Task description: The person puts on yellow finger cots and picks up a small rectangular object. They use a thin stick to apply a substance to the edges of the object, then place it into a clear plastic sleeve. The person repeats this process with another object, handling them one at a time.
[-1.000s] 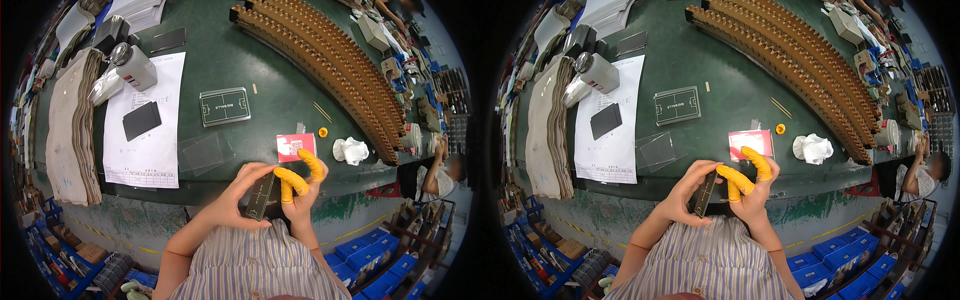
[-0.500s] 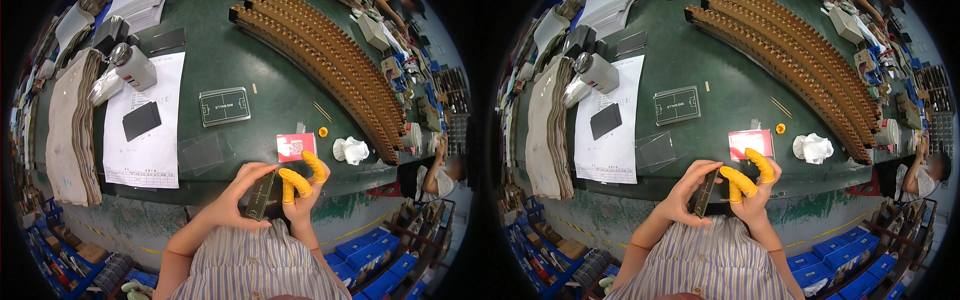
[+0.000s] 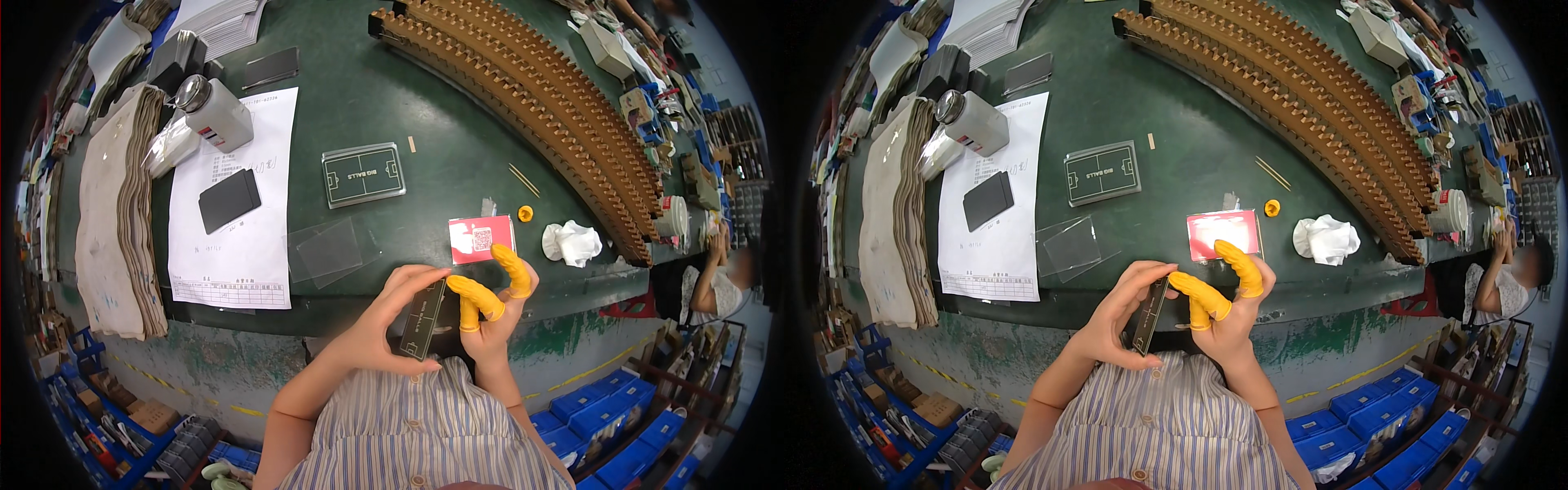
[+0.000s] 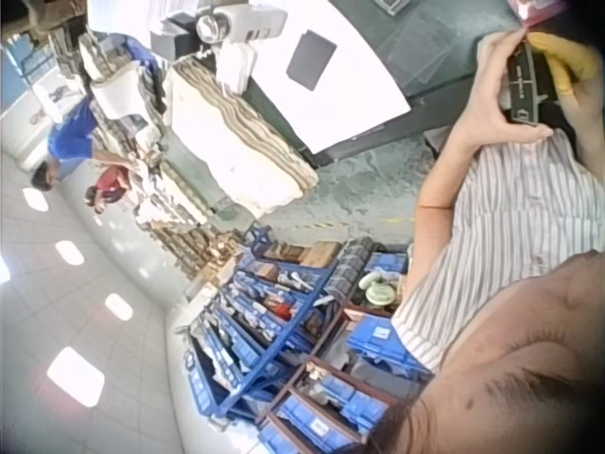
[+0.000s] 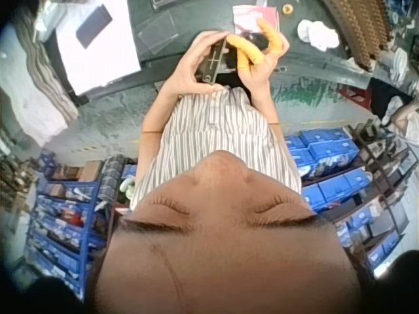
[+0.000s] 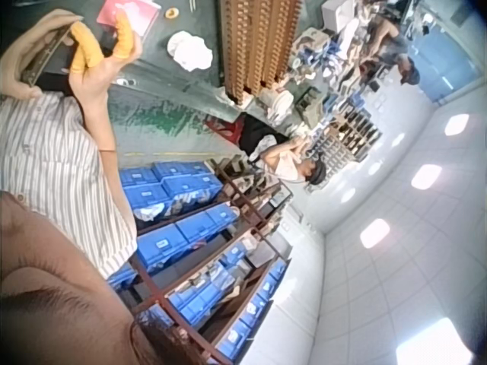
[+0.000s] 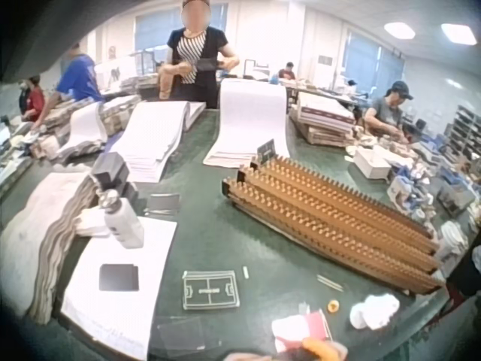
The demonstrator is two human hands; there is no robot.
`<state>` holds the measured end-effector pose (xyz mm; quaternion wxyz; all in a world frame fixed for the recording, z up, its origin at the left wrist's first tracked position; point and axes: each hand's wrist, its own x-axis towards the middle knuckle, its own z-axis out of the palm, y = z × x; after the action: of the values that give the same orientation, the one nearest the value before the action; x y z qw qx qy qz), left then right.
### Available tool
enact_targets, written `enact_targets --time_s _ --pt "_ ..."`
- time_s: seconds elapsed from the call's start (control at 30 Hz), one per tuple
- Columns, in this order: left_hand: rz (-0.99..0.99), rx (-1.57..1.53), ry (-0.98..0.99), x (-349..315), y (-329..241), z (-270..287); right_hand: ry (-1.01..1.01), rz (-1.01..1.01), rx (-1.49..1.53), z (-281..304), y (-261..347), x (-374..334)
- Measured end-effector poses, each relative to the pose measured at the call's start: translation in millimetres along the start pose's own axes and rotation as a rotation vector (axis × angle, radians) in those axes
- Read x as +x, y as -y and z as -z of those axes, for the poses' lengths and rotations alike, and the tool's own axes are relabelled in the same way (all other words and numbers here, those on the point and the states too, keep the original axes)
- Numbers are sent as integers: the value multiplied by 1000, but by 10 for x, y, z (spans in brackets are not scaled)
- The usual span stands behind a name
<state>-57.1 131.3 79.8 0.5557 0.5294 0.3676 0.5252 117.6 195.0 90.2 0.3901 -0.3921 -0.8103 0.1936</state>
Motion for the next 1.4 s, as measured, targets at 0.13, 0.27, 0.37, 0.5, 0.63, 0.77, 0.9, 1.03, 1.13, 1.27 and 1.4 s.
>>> enact_targets --time_s 0.13,0.27,0.37,0.5,0.63,0.77,0.9,1.03,1.13,1.27,1.4 --pt "18 7 13 -8 0 10 34 36 -50 28 12 16" --pt "-18 -2 -8 -10 29 -4 6 -32 0 -4 19 10" --pt "-15 1 3 -12 30 1 0 -18 -20 5 17 14" --pt "18 13 25 -10 -2 15 15 16 -37 15 20 21" --pt "21 12 16 -14 2 11 21 13 -58 11 20 26" --pt "-11 14 -1 -25 42 1 2 -27 -27 -13 18 13" --pt "19 -60 -49 -22 -3 -38 -7 -8 -24 -5 17 8" --pt "29 -48 -34 -13 -19 -26 16 32 -46 17 33 10" --pt "18 -9 -6 -2 -6 -7 -4 63 -8 17 21 -17" --pt "13 -6 4 -6 16 -5 -18 60 -16 27 20 -35" --pt "25 -49 -44 -15 -17 -34 -6 42 -42 14 34 -9"
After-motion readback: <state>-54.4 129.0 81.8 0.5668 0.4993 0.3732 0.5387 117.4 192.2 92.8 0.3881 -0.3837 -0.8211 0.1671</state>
